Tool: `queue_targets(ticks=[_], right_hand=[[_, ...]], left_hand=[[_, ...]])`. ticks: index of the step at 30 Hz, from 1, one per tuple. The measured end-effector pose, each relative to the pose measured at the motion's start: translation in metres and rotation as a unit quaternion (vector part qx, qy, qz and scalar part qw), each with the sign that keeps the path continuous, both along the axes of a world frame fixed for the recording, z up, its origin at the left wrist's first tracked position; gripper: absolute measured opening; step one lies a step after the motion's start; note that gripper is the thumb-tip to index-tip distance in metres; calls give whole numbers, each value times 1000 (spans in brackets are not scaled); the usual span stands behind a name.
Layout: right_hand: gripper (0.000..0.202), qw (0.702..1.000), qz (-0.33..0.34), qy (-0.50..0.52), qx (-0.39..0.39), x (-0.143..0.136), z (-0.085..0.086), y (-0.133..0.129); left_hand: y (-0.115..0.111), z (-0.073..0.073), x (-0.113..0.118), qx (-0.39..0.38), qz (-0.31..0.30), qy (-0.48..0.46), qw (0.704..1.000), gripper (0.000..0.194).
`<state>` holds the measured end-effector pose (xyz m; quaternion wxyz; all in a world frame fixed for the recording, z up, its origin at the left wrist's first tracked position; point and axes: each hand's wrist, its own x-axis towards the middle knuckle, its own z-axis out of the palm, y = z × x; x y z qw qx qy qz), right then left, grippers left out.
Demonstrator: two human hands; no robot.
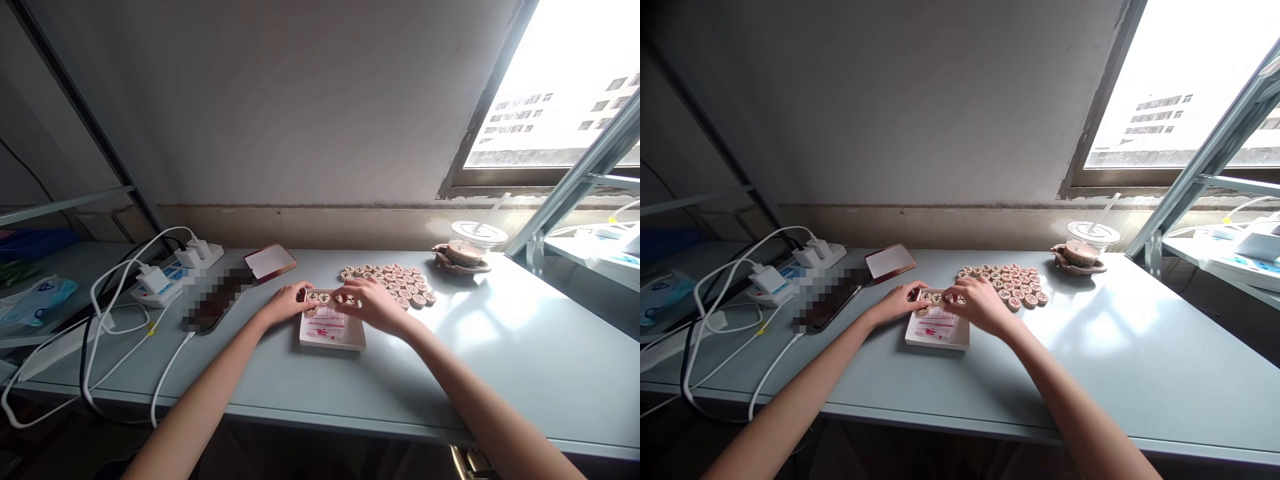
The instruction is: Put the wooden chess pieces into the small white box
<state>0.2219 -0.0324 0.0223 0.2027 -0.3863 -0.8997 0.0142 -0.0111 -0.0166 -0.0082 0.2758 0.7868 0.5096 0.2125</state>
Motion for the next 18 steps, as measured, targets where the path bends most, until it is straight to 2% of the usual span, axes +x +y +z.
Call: queue_targets(ticks=[4, 7, 11, 15, 18], right_hand=[[20, 999, 5, -34, 29, -25, -13, -8], [19, 1000, -8, -16, 15, -25, -14, -8], [12, 1000, -22, -19, 8, -4, -5, 0], [14, 982, -153, -71, 81, 28, -3, 14], [17, 968, -198, -126, 87, 45, -9, 23]], left_hand=[[1, -5, 4, 37, 34, -4, 999, 33], [2, -10, 8, 72, 70, -8, 995, 32], [2, -13, 13, 104, 75, 14, 992, 36], [1, -11, 16, 102, 70, 38, 992, 39], [0, -8, 16, 88, 59, 23, 994, 34]])
